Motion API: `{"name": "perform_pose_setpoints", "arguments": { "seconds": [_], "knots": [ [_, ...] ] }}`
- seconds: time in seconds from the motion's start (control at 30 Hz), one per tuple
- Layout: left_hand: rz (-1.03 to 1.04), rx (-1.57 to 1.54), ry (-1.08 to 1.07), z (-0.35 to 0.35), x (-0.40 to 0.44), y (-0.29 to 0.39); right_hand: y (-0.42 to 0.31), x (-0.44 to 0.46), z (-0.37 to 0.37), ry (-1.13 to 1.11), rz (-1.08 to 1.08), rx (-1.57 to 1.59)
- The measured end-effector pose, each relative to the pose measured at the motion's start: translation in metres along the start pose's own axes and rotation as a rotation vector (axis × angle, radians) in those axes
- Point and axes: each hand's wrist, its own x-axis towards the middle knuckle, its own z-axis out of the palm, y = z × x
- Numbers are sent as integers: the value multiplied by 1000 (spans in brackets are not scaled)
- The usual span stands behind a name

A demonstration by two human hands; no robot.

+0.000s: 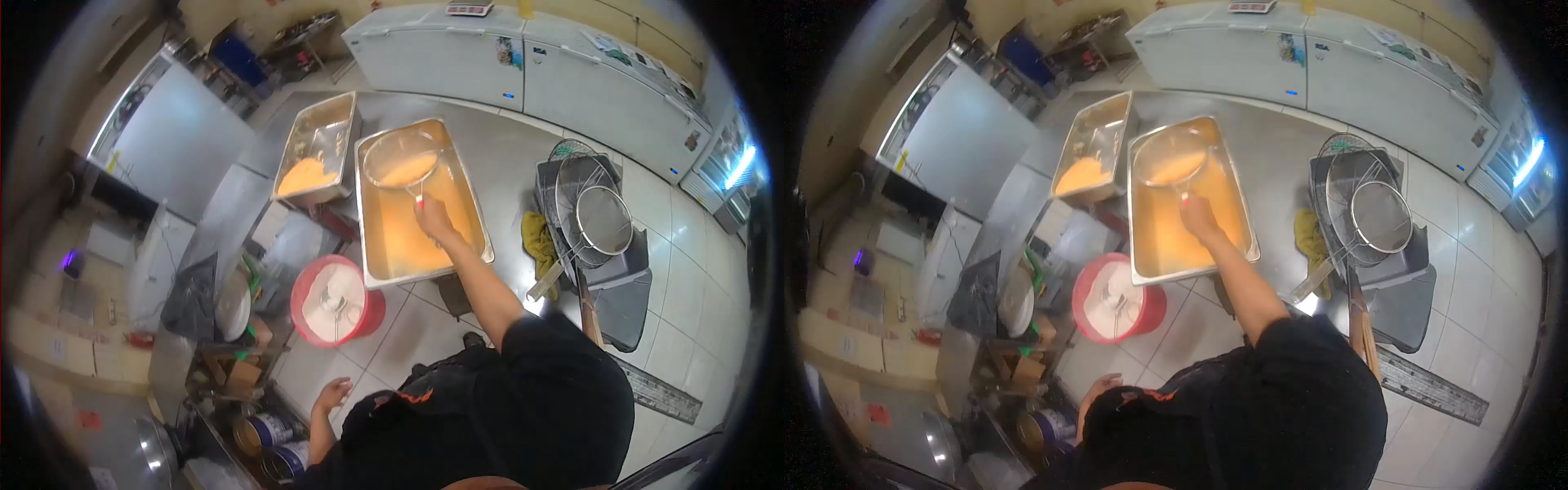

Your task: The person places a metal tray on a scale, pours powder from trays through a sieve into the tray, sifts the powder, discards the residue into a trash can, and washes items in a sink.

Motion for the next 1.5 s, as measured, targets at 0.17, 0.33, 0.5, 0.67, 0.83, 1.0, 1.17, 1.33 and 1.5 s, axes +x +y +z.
{"name": "perform_pose_setpoints", "arguments": {
  "seconds": [0.17, 0.33, 0.5, 0.67, 0.83, 1.0, 1.17, 1.33, 1.5],
  "knots": [
    [61, -156, 46, 24, -26, 14, 27, -20, 2, 139, -212, 9],
    [19, 90, 8, 44, -18, 8, 10, 3, 4, 55, -98, -57],
    [290, -248, 279, 68, 23, 145, 29, -19, 3, 261, -341, -149],
    [488, -310, 311, 76, 87, 326, 15, 14, 8, 97, -124, -32],
    [564, -289, 199, 67, 183, 352, -26, -42, -24, 37, -6, 51],
    [640, -245, 267, 81, 147, 330, -27, -56, -25, 29, -47, -11],
    [564, -429, 264, 80, 14, 238, -19, -88, -17, -42, -217, -82],
    [438, -624, 265, 37, -69, 160, -84, -149, 28, -303, -93, -38],
    [405, -688, 524, -22, -87, 64, -113, -180, 145, -453, -121, 4]
  ]
}}
